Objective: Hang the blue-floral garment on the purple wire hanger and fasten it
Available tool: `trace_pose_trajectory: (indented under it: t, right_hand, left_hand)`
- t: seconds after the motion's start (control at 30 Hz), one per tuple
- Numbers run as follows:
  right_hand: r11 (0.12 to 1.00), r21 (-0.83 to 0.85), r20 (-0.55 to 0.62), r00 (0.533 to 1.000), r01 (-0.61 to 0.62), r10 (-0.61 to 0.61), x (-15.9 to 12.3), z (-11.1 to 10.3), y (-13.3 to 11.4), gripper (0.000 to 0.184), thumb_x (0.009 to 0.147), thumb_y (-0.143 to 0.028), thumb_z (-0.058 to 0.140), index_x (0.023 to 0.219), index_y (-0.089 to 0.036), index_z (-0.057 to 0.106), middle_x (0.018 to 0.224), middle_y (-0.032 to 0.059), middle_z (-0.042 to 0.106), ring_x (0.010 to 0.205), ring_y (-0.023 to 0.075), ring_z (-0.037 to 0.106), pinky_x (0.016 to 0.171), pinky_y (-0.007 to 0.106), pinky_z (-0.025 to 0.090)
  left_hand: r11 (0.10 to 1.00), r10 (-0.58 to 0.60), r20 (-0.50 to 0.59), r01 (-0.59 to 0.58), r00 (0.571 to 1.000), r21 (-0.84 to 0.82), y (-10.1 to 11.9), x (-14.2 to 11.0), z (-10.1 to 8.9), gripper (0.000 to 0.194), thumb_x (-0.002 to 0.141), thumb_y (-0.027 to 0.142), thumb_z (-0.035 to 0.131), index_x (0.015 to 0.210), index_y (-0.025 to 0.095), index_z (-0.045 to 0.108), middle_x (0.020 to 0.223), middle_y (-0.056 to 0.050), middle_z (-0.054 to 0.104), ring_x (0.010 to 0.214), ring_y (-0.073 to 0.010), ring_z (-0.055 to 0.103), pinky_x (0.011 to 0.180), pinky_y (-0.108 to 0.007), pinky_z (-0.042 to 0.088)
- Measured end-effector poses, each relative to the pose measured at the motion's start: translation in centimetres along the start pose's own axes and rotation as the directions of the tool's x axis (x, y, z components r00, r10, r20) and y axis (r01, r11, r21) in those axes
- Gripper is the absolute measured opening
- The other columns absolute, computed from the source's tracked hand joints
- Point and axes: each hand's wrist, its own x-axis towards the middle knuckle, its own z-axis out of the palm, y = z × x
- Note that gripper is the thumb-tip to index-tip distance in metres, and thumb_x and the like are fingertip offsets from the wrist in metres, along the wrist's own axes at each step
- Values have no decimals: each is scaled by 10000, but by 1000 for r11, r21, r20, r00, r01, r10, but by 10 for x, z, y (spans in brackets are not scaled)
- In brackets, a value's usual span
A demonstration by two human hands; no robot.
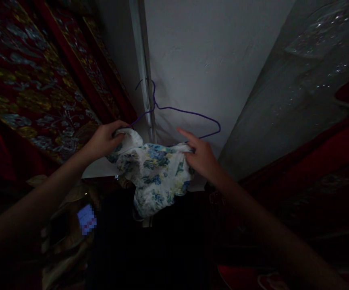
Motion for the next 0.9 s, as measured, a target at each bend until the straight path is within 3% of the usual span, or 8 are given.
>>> trace_pose_trajectory:
  t: [0.1,0.17,0.33,0.43,0.5,0.6,0.73,0.9]
  right_hand:
    - [996,49,-223,971,-74,84,12,-31,1,1081,687,-93,729,1623,-182,197,862,67,732,558,167,586,530,283,445]
    - [983,83,-290,940,-162,180,22,-48,4,1189,672,-80,789,1631,-122,87,884,117,730,547,177,594,522,300,446]
    - [966,78,-292,921,-246,258,42,-70,20,992,659,-4,803,1552,-127,386,823,91,698,541,153,600,535,293,439]
    - [973,123,-343,911,-197,228,51,-70,29,1034,668,20,787,1577,-144,322,740,27,663,512,132,578,535,281,423]
    - [968,152,-381,892,-198,242,57,-69,33,1020,680,27,770,1578,-124,311,806,61,684,553,135,599,572,296,440]
    - [963,121,-356,895,-240,268,63,-70,37,716,703,13,743,1396,-72,580,918,131,713,665,147,639,659,315,467]
    - [959,95,-306,909,-268,284,53,-81,39,249,660,-110,802,907,-95,770,741,62,700,626,138,602,622,285,435]
    - [875,351,-152,901,-334,406,36,-101,32,359,421,-273,946,612,-151,668,582,26,632,496,138,548,497,278,388]
  left_hand:
    - [998,20,98,-14,995,-66,0,-6,-5,287,848,263,497,1042,133,665,1006,-67,710,934,-224,644,878,-321,487]
    - [995,40,133,-27,990,-97,6,-8,-8,267,870,292,510,1041,148,657,1006,-57,701,941,-220,637,871,-315,486]
    - [986,32,159,-5,987,-166,8,-5,-6,236,835,332,611,987,161,671,953,-45,689,895,-216,629,834,-309,488]
    - [959,-24,185,75,982,-273,0,-4,-4,230,808,345,655,948,164,677,906,-47,692,843,-211,628,771,-303,498]
    - [942,-45,190,105,981,-317,-2,-5,-5,228,806,338,665,948,161,681,912,-55,701,843,-211,635,766,-302,502]
    - [945,-54,165,104,985,-311,-1,-7,-8,265,804,343,675,983,151,704,985,-75,720,918,-232,654,822,-319,514]
    - [974,-93,64,103,994,-199,-9,-14,-19,392,856,411,636,1121,134,717,1111,-96,733,1006,-260,661,884,-339,526]
    - [986,-154,-25,152,988,-72,-29,-29,-32,500,928,492,570,1278,153,686,1171,-87,747,980,-246,683,853,-311,531]
